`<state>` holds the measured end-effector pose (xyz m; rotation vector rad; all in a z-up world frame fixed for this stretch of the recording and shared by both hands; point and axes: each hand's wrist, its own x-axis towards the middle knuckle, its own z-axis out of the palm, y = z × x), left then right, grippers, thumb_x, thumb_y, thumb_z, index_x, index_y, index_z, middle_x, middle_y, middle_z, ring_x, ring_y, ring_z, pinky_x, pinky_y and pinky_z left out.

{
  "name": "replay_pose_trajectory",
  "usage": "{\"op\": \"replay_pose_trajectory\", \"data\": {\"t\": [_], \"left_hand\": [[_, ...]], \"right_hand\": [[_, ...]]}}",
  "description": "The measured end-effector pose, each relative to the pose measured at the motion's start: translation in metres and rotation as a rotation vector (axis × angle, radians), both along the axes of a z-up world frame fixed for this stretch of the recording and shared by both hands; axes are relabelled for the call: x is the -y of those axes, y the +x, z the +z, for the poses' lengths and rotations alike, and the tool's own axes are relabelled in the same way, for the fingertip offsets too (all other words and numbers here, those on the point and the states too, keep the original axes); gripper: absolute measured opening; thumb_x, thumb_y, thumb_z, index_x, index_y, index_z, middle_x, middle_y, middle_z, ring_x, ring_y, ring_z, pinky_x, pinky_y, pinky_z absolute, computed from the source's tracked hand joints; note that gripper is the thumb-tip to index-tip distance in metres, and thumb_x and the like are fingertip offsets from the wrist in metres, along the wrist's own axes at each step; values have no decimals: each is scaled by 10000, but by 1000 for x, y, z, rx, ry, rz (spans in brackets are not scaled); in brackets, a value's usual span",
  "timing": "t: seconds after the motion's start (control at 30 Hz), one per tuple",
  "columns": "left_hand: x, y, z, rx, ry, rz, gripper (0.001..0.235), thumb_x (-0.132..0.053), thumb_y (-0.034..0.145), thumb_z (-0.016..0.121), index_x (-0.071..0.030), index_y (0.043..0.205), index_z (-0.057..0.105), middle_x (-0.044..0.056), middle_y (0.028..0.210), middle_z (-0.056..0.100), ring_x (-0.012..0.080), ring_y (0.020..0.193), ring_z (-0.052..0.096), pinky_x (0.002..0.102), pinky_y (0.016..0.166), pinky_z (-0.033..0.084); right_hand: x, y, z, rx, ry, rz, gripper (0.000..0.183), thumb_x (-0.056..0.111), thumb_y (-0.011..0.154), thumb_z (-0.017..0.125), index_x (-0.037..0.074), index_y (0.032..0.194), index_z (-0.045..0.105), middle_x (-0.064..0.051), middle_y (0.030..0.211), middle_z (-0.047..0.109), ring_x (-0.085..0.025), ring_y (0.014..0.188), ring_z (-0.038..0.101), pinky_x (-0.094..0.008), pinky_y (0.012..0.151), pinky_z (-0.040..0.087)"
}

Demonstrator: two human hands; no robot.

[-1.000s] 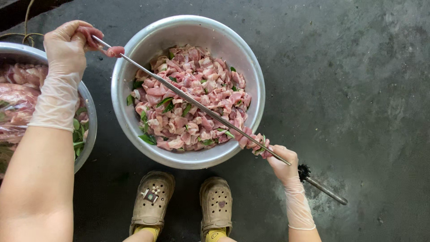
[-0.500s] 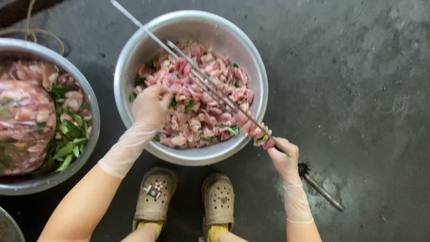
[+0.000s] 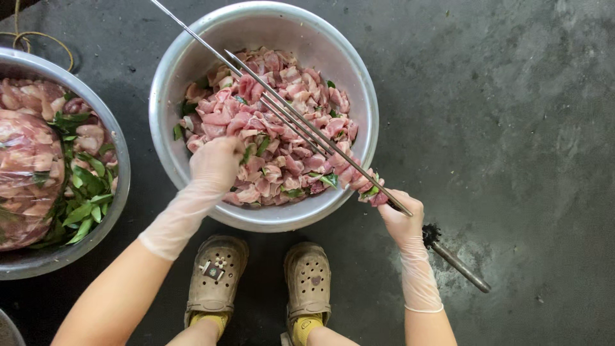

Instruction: The person threads pieces of raw meat and green leaves onto metal skewers. They repeatedly pick up items from a bowl and slide them along the skewer, building up a full skewer.

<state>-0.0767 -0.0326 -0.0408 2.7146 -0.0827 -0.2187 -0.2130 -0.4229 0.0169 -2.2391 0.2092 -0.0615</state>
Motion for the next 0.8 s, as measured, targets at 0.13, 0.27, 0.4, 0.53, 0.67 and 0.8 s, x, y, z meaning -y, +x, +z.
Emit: {"op": "replay_pose_trajectory", "data": {"t": [0.13,0.27,0.4,0.53,0.67,0.8], "left_hand": [[-10,23,6,220,284,52,70,-203,989,721,-156,1012,767,63,895,712,232,778,723,387,679,575],[-22,15,13,120,30,36,73,-218,917,724,-207,923,797,50,912,730,254,821,723,415,773,577],[22,-8,-6,-132,-127,-99,111,-170,816,720,-188,887,804,70,880,737,306,807,709,448,740,555],[44,-14,-18,81,172,-316,66,-105,825,674,-115,849,734,94,835,708,278,812,724,404,693,575],[30,-17,-5,209,285,-393,37,-108,742,679,-113,751,714,91,786,687,260,782,701,387,632,558],[25,-17,24,376,178,-523,31,-111,701,724,-115,676,705,76,844,704,234,793,674,380,676,557]], "right_hand": [[-1,0,1,-2,-41,-35,189,14,776,711,35,959,755,-90,900,751,-173,827,724,-296,769,546],[1,0,-2,-13,-21,-1,104,18,797,703,41,883,755,-83,883,766,-181,834,727,-297,794,558],[1,0,-1,-18,-30,-25,108,24,797,709,41,891,759,-86,898,763,-182,832,726,-299,783,555],[0,2,1,-34,-37,-57,145,24,783,708,36,919,757,-88,890,753,-179,815,725,-301,758,549],[-3,0,1,-34,-11,-33,90,14,797,681,36,859,744,-80,872,763,-176,813,729,-296,780,559],[-3,2,3,-13,-17,-24,120,7,788,682,37,882,749,-83,864,754,-175,811,726,-296,772,555]]}}
